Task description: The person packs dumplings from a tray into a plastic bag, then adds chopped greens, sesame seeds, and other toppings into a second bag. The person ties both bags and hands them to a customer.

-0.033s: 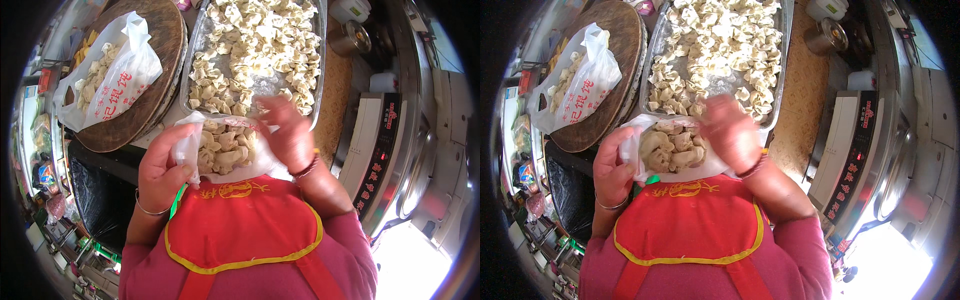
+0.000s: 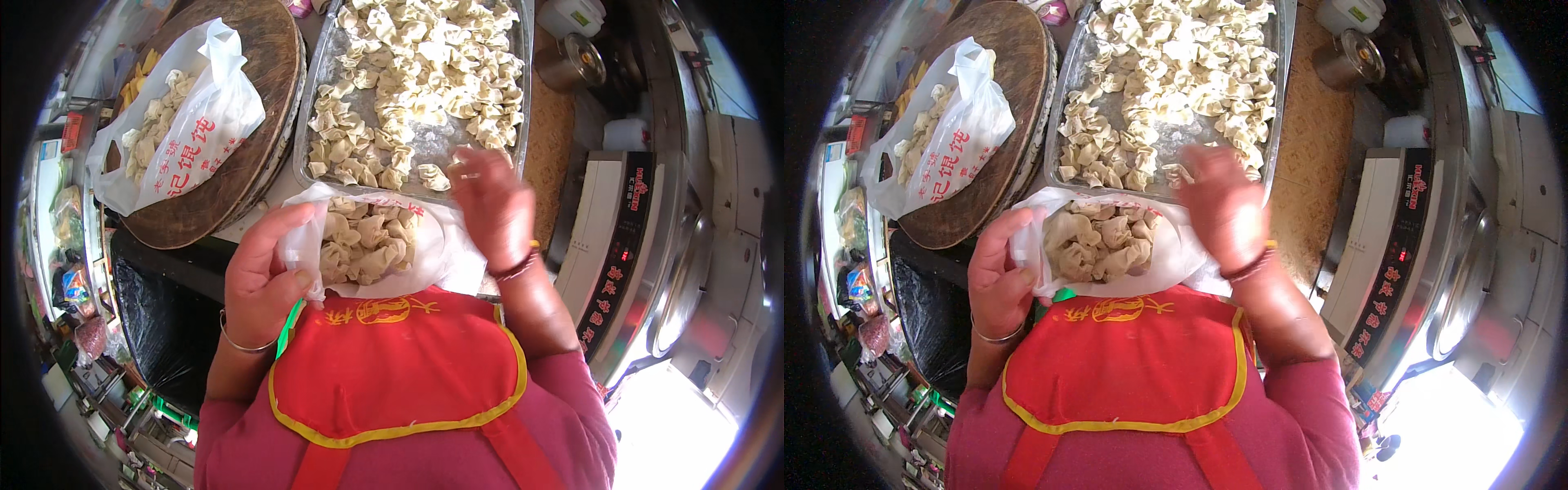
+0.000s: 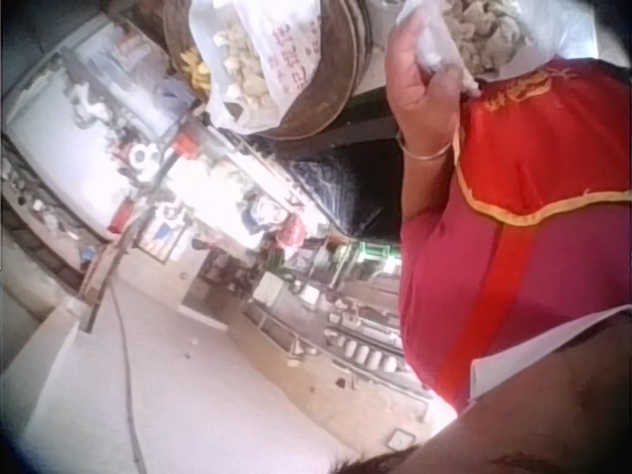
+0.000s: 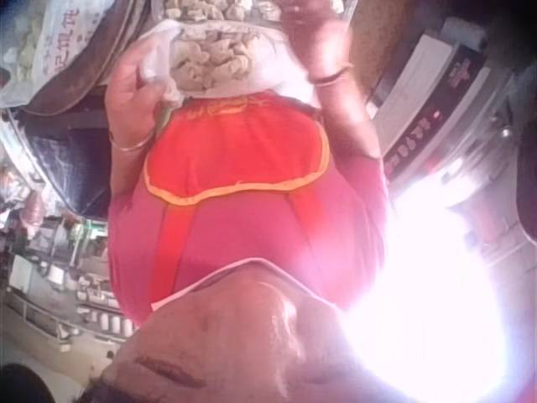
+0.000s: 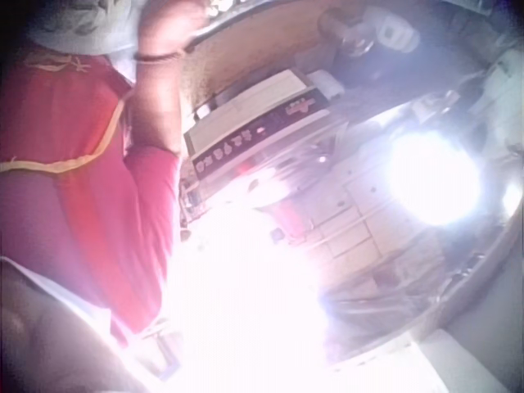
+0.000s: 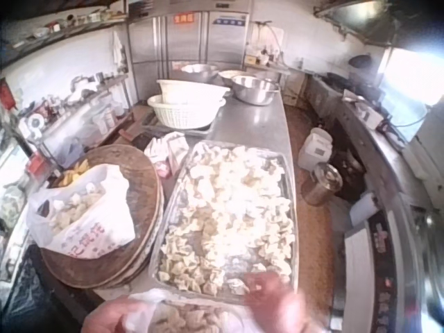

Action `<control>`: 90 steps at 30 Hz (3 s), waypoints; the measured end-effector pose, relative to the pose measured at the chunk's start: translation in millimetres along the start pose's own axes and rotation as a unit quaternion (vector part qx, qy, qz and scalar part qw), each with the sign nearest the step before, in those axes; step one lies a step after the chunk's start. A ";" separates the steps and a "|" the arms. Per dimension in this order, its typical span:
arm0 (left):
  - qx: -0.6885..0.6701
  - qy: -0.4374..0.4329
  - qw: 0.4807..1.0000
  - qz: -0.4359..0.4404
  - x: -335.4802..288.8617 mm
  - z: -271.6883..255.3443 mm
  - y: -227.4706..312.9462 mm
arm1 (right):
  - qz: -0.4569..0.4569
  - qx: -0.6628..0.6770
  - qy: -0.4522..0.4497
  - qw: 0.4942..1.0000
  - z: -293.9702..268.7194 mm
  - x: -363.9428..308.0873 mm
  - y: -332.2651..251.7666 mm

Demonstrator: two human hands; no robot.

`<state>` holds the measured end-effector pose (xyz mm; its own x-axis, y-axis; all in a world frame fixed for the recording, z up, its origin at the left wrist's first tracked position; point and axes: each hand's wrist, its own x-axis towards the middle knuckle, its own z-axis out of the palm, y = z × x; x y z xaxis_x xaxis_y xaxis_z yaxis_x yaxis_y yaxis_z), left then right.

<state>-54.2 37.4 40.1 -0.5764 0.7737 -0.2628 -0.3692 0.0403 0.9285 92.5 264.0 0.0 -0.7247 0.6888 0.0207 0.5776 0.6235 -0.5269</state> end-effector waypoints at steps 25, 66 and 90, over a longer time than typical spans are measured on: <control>-0.006 -0.089 0.996 -0.011 -0.2 -1.8 -5.0 | -0.011 -0.199 -0.137 0.970 12.2 27.1 62.3; -0.042 -0.045 0.998 -0.002 0.1 1.3 -2.1 | 0.094 -0.200 -0.137 0.966 25.5 2.9 34.8; -0.058 -0.028 0.998 0.017 -1.6 -5.6 -2.4 | -0.025 0.071 -0.029 0.997 20.2 37.9 -13.7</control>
<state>-56.5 32.5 36.8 -0.5493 0.8077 -0.2142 -0.4345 -0.0571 0.8989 49.6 274.1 -9.2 -0.7746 0.6325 0.0022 0.4842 0.5953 -0.6412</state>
